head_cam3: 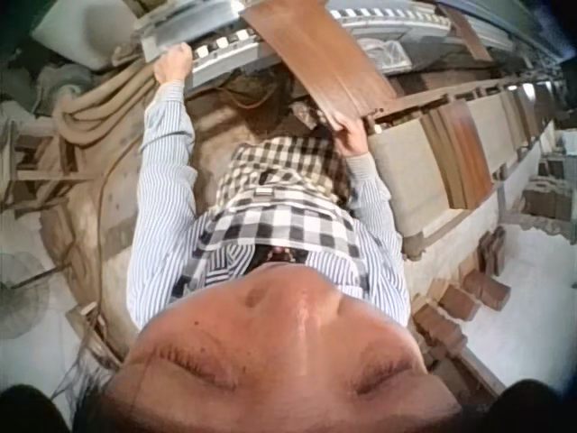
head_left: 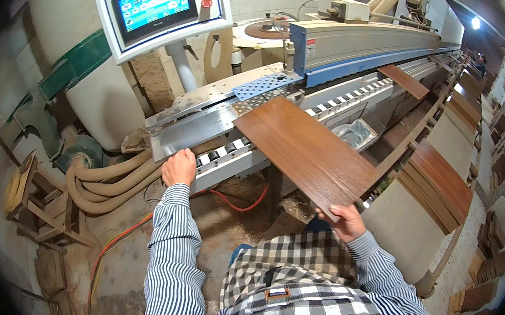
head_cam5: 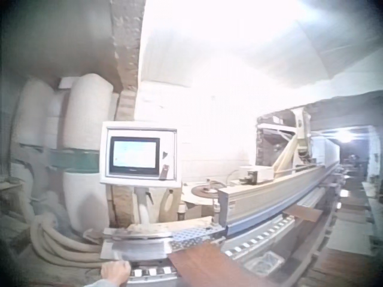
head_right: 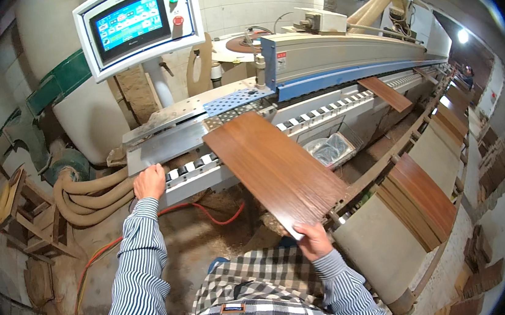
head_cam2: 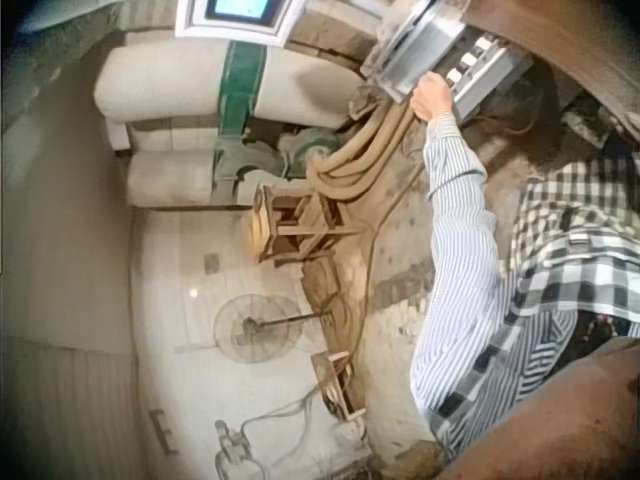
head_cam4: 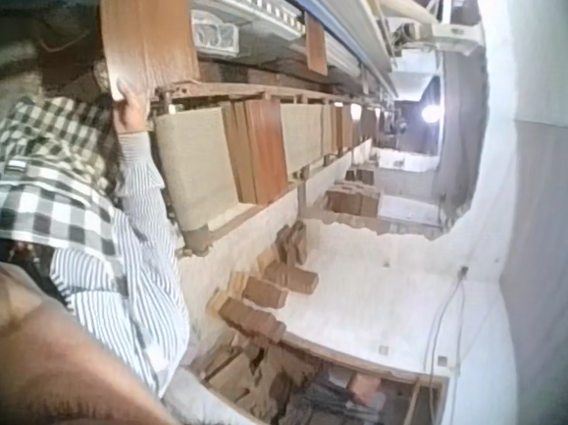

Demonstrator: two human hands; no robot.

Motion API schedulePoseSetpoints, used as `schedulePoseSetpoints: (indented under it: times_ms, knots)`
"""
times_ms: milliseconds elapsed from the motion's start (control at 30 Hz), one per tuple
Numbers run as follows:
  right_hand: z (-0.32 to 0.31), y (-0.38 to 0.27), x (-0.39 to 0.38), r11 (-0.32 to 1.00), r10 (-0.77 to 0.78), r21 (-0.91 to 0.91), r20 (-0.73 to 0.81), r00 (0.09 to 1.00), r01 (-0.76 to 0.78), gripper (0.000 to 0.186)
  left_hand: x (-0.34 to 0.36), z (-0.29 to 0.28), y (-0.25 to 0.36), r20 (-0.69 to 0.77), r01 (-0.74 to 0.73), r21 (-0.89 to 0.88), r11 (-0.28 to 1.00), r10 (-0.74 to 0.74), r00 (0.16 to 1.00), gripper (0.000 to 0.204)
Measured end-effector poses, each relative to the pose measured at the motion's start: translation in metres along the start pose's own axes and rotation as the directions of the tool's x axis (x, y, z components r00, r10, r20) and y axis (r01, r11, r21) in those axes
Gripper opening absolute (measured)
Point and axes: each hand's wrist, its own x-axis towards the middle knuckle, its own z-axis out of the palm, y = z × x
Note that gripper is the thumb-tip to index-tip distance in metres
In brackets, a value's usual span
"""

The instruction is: The person repeatedly feeds rectangular wooden planks into a CNC woodworking machine, guides them through the processing area, and removes them. The person handles each plank individually, flipping and repositioning them as needed during the operation.

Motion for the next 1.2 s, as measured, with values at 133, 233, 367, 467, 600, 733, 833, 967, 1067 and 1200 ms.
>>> schedulePoseSetpoints:
  times_ms: [133, 233, 367, 467, 600, 733, 833, 967, 1067, 1200]
  knots:
    - [0.059, 0.032, 0.031, 0.990, 0.139, -0.033, 0.163, 0.977, -0.136, 0.043, 0.000, 0.005, -0.006, -0.051, -0.020, -0.015, 1.000, 0.020, 0.999, 0.039]
    - [0.089, 0.043, 0.048, 0.968, 0.252, -0.083, 0.301, 0.920, -0.237, 0.045, 0.000, 0.002, -0.002, -0.019, -0.012, -0.026, 1.000, 0.012, 1.000, 0.038]
    - [0.103, 0.052, 0.066, 0.933, 0.356, -0.231, 0.472, 0.807, -0.276, 0.046, 0.000, 0.002, -0.004, -0.020, -0.019, -0.025, 1.000, 0.019, 1.000, 0.039]
    - [0.110, 0.062, 0.074, 0.930, 0.360, -0.257, 0.503, 0.785, -0.262, 0.043, 0.000, 0.003, -0.003, -0.014, -0.016, -0.025, 1.000, 0.015, 1.000, 0.039]
    - [0.108, 0.070, 0.079, 0.943, 0.281, -0.300, 0.496, 0.821, -0.142, 0.035, 0.000, 0.003, -0.003, -0.013, -0.007, -0.023, 1.000, 0.006, 1.000, 0.039]
    - [0.097, 0.072, 0.080, 0.934, 0.209, -0.355, 0.466, 0.859, -0.035, 0.030, -0.001, 0.003, -0.002, -0.014, 0.002, -0.023, 1.000, -0.002, 1.000, 0.039]
    - [0.091, 0.069, 0.078, 0.946, 0.145, -0.324, 0.421, 0.895, 0.000, 0.027, -0.001, 0.000, 0.000, 0.001, 0.002, -0.024, 1.000, -0.002, 1.000, 0.040]
    - [0.077, 0.062, 0.081, 0.952, 0.071, -0.300, 0.379, 0.923, 0.050, 0.025, 0.000, -0.001, 0.001, 0.014, 0.013, -0.014, 1.000, -0.012, 1.000, 0.040]
    - [0.064, 0.055, 0.084, 0.951, 0.031, -0.300, 0.329, 0.944, 0.073, 0.025, -0.001, -0.002, 0.002, 0.018, 0.022, -0.016, 1.000, -0.022, 1.000, 0.040]
    - [0.042, 0.042, 0.089, 0.955, -0.004, -0.281, 0.300, 0.954, 0.092, 0.028, -0.001, -0.001, 0.002, 0.010, 0.019, -0.012, 1.000, -0.019, 1.000, 0.040]
